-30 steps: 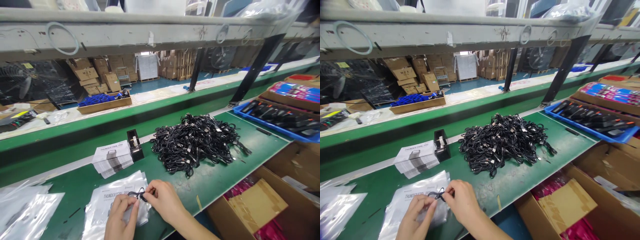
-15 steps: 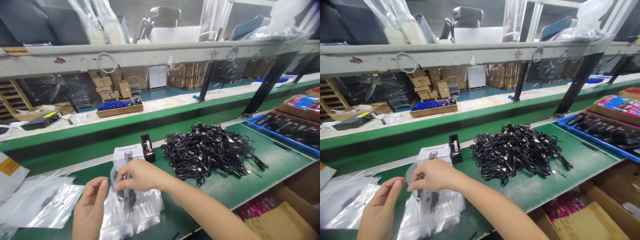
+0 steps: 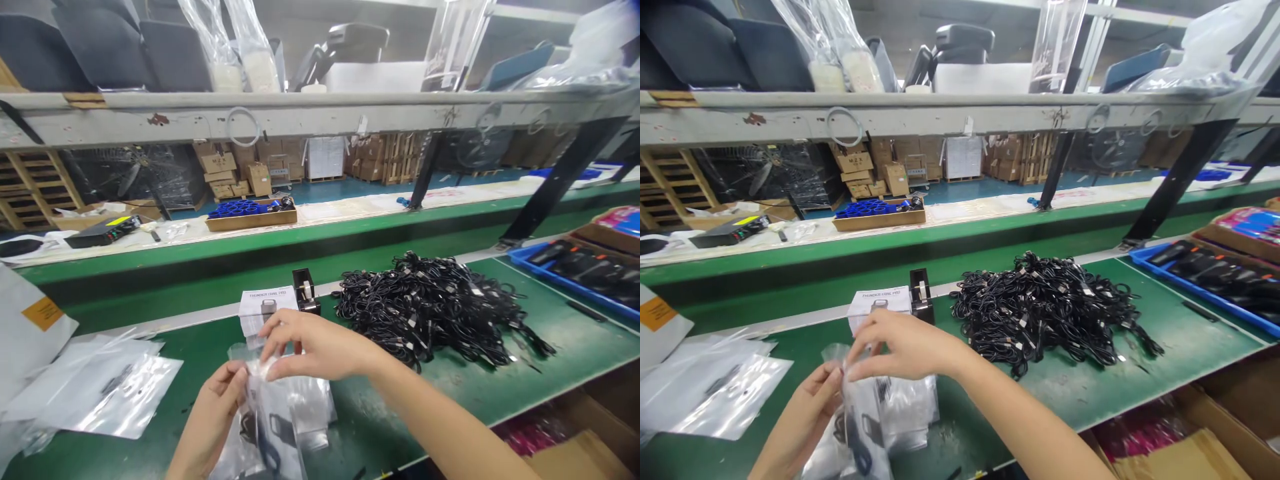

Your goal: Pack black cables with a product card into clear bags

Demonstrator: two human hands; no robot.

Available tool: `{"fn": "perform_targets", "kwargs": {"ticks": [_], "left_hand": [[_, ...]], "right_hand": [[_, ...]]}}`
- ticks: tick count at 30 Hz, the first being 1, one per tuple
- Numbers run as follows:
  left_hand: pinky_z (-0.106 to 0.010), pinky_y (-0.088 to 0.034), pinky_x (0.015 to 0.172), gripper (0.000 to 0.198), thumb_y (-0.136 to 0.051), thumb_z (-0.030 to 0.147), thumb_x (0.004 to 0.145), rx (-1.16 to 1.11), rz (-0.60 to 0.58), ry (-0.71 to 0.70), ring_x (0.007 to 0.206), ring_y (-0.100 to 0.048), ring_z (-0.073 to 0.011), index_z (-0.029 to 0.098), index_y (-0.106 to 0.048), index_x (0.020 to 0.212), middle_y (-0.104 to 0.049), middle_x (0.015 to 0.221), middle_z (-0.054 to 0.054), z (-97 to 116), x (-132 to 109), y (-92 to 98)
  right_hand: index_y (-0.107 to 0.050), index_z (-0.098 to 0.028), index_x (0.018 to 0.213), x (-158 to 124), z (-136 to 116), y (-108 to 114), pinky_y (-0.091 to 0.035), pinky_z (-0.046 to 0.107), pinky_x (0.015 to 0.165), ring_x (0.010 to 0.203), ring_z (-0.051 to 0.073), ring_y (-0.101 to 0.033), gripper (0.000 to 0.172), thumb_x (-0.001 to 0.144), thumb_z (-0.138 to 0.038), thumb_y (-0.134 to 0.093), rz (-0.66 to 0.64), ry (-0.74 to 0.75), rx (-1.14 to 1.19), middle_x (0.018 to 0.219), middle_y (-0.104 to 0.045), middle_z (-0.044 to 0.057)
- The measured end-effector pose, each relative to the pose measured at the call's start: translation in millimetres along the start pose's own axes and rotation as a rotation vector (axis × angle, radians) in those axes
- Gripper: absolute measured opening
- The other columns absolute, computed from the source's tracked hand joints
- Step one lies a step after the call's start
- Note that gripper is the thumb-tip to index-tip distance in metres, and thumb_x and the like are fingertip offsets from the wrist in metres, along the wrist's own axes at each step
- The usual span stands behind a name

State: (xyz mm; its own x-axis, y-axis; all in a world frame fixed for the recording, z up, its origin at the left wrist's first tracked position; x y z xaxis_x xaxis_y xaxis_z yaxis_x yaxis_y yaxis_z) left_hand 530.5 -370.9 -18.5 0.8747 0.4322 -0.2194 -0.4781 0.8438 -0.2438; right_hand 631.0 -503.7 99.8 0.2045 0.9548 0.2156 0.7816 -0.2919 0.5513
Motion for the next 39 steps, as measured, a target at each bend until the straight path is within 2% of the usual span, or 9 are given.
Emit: {"fn": "perform_targets", "kwargs": {"ticks": [5,7,10,12,18,24,30,35,39], "left_hand": [[-0.020,-0.044,0.064,0.038,-0.061,0.050,0.068,0.087,0.265,0.020,0.075,-0.057,-0.0132,0.019,-0.062,0.088,-0.065,0.081,0.001,-6,-3,1.4],[-0.023,-0.046,0.068,0.043,-0.057,0.055,0.068,0.088,0.285,0.027,0.082,-0.058,-0.0163,0.020,-0.062,0.093,-0.066,0.092,-0.001,-8,-3,-3.1],[-0.026,-0.048,0.069,0.048,-0.057,0.058,0.066,0.105,0.273,0.000,0.082,-0.060,-0.0182,0.021,-0.062,0.097,-0.068,0.095,-0.003,-7,-2,-10.7],[-0.025,-0.048,0.071,0.048,-0.064,0.054,0.060,0.196,0.262,-0.015,0.084,-0.060,-0.0192,0.022,-0.063,0.096,-0.070,0.088,-0.002,-5,-2,-13.5],[-0.030,-0.048,0.078,0.030,-0.072,0.043,0.054,0.407,0.178,-0.009,0.087,-0.061,-0.0250,0.020,-0.071,0.073,-0.071,0.087,-0.006,-2,-3,-10.6],[-0.036,-0.049,0.076,0.042,-0.053,0.058,0.067,-0.164,0.149,0.082,0.094,-0.060,-0.0239,0.024,-0.060,0.092,-0.068,0.102,-0.007,-4,-2,-15.8],[-0.031,-0.047,0.069,0.044,-0.068,0.046,0.060,0.197,0.119,0.098,0.073,-0.063,-0.0205,0.017,-0.060,0.092,-0.071,0.077,-0.004,-25,2,-35.9],[-0.030,-0.048,0.071,0.035,-0.069,0.042,0.061,0.092,0.151,0.118,0.076,-0.064,-0.0217,0.016,-0.064,0.083,-0.071,0.074,-0.003,-42,-3,-40.7],[-0.031,-0.048,0.076,0.038,-0.069,0.040,0.063,-0.005,0.175,0.159,0.085,-0.064,-0.0225,0.017,-0.060,0.092,-0.071,0.082,-0.003,-47,-5,-41.5]], "right_hand": [[-0.019,-0.026,0.136,-42,50,-24,-0.040,0.033,0.088,0.107,0.021,-0.046,0.102,0.052,-0.035,-0.077,0.223,-0.318,0.264,0.130,-0.041,0.008],[-0.031,-0.025,0.132,-49,63,-38,-0.041,0.033,0.085,0.098,0.020,-0.051,0.092,0.053,-0.032,-0.077,0.266,-0.382,0.342,0.121,-0.050,0.008],[-0.062,-0.017,0.099,-47,76,-46,-0.045,0.026,0.068,0.072,0.014,-0.056,0.034,0.067,-0.030,-0.065,0.387,-0.425,0.453,0.085,-0.063,0.004],[-0.066,-0.015,0.081,-44,80,-45,-0.044,0.022,0.057,0.060,0.011,-0.053,0.018,0.072,-0.028,-0.059,0.418,-0.433,0.513,0.069,-0.062,0.001],[-0.070,-0.017,0.079,-48,79,-31,-0.039,0.019,0.051,0.055,0.009,-0.051,0.024,0.073,-0.012,-0.048,0.401,-0.371,0.462,0.069,-0.064,0.000],[-0.070,-0.019,0.072,-56,79,-22,-0.040,0.021,0.061,0.068,0.011,-0.056,0.035,0.068,-0.002,-0.040,0.471,-0.299,0.231,0.073,-0.063,0.000],[-0.067,-0.018,0.074,-57,80,-23,-0.042,0.022,0.068,0.073,0.012,-0.058,0.032,0.072,-0.003,-0.039,0.453,-0.245,0.213,0.076,-0.063,0.001],[-0.054,-0.020,0.101,-48,103,13,-0.043,0.026,0.071,0.073,0.012,-0.060,0.024,0.085,-0.025,-0.037,0.673,-0.475,-0.013,0.099,-0.059,0.004],[-0.061,-0.016,0.078,-22,131,42,-0.040,0.034,0.077,0.080,0.021,-0.059,0.023,0.078,-0.036,-0.050,0.700,-0.624,-0.129,0.093,-0.060,0.010]]}}
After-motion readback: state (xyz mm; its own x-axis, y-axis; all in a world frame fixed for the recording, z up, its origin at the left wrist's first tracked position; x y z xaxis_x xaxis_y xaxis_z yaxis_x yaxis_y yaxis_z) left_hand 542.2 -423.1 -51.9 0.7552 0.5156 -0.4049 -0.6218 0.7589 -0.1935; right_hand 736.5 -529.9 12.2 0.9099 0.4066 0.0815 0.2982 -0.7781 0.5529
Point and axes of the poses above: each hand's wrist, its own x-axis towards the middle knuckle, its own y-axis out of the back of the hand, z = x × y, the point moved 5 cm from there along x, towards the middle knuckle
